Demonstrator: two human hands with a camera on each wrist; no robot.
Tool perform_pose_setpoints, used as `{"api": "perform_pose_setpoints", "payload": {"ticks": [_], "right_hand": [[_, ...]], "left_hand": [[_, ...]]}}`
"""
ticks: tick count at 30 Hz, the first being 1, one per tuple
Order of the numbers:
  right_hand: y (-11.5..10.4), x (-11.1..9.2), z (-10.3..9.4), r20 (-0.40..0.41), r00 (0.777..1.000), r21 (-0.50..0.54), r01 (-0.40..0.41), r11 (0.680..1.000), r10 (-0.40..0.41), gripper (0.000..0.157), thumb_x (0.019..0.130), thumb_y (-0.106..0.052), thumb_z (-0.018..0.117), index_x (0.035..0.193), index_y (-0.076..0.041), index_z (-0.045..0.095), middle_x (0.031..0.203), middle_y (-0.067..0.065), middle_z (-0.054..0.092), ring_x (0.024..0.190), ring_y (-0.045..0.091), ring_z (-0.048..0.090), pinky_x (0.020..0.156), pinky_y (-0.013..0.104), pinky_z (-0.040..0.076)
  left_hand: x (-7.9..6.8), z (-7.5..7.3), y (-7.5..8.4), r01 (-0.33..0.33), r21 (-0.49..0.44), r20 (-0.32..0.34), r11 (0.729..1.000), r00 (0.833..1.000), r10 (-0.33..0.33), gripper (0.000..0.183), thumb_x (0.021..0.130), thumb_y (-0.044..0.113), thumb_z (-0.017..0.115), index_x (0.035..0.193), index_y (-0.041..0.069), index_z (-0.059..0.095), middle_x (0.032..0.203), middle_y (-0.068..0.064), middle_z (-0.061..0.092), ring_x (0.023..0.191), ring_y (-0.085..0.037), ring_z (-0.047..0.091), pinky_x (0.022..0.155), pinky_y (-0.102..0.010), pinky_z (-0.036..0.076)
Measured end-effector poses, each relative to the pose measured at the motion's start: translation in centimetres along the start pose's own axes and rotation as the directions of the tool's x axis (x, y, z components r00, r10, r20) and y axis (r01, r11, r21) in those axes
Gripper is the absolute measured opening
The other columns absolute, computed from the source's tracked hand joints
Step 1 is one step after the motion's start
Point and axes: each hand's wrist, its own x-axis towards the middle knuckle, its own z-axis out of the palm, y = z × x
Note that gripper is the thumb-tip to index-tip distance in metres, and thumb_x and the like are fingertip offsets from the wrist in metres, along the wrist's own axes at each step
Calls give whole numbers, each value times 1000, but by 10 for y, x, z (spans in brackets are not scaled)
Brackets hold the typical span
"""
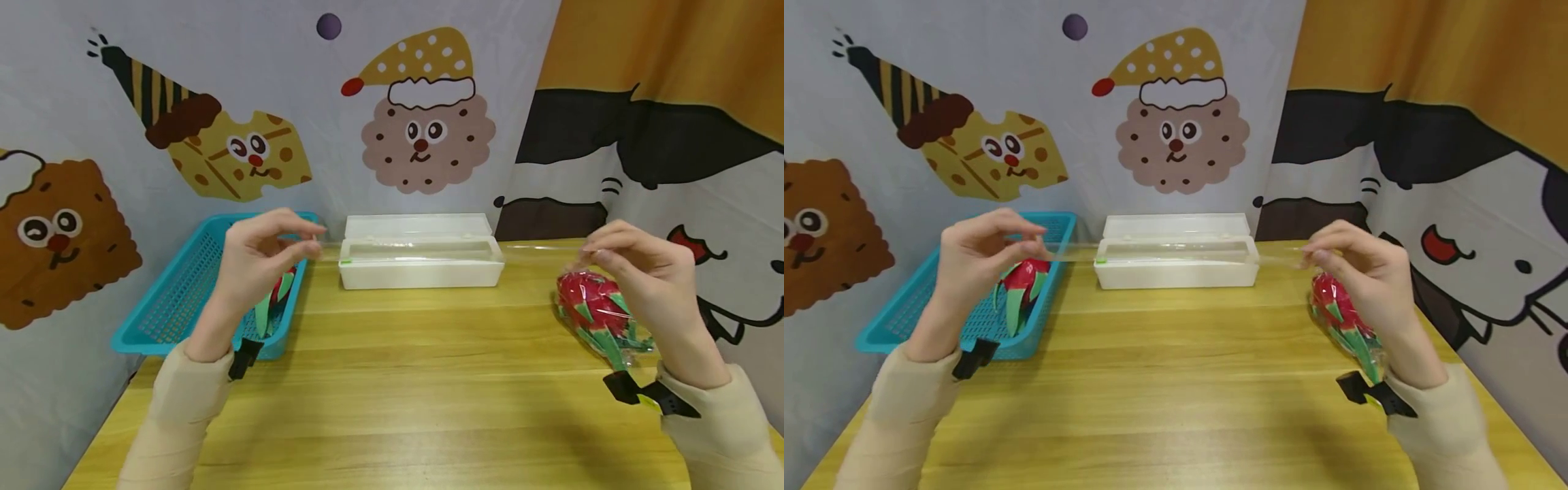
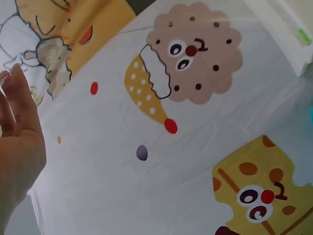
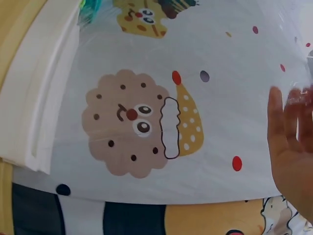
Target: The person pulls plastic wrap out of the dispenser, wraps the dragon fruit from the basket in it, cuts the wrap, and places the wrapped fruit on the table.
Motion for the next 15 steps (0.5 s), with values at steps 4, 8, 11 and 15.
{"api": "perform_pose_setpoints", "payload": {"ticks": [4, 8, 11, 15], "right_hand": [[0, -16, -9, 158, 987, 112, -61, 992, 43, 20, 88, 21, 47, 98, 19, 63, 101, 17, 65, 96, 24, 61, 84, 23, 55], [2, -26, -17, 322, 946, 113, -86, 990, 46, 25, 87, 21, 46, 101, 13, 65, 104, 16, 66, 100, 21, 57, 85, 23, 50], [5, -31, -20, 440, 897, 115, -94, 989, 34, 29, 86, 22, 46, 104, 11, 65, 104, 15, 65, 99, 21, 56, 87, 24, 50], [11, -40, -21, 590, 807, 148, -141, 979, 27, 36, 85, 22, 46, 112, 6, 64, 109, 13, 63, 101, 22, 56, 88, 28, 52]], "left_hand": [[-16, -2, -1, -54, -38, 112, 998, 992, 58, 7, 86, 8, 66, 86, 6, 72, 87, 9, 69, 67, -5, 58, 46, -19, 39], [-33, -3, -2, -95, -120, 225, 988, 967, 121, 8, 86, 8, 65, 90, 8, 72, 90, 2, 67, 80, -8, 60, 50, -18, 40], [-46, -1, -2, -114, -160, 282, 980, 947, 157, 11, 86, 7, 65, 93, 8, 72, 91, -4, 63, 86, -10, 60, 60, -16, 47], [-63, 2, -7, -95, -264, 365, 960, 911, 191, 15, 84, 1, 65, 98, 4, 71, 88, -12, 59, 85, -16, 61, 72, -23, 54]]}}
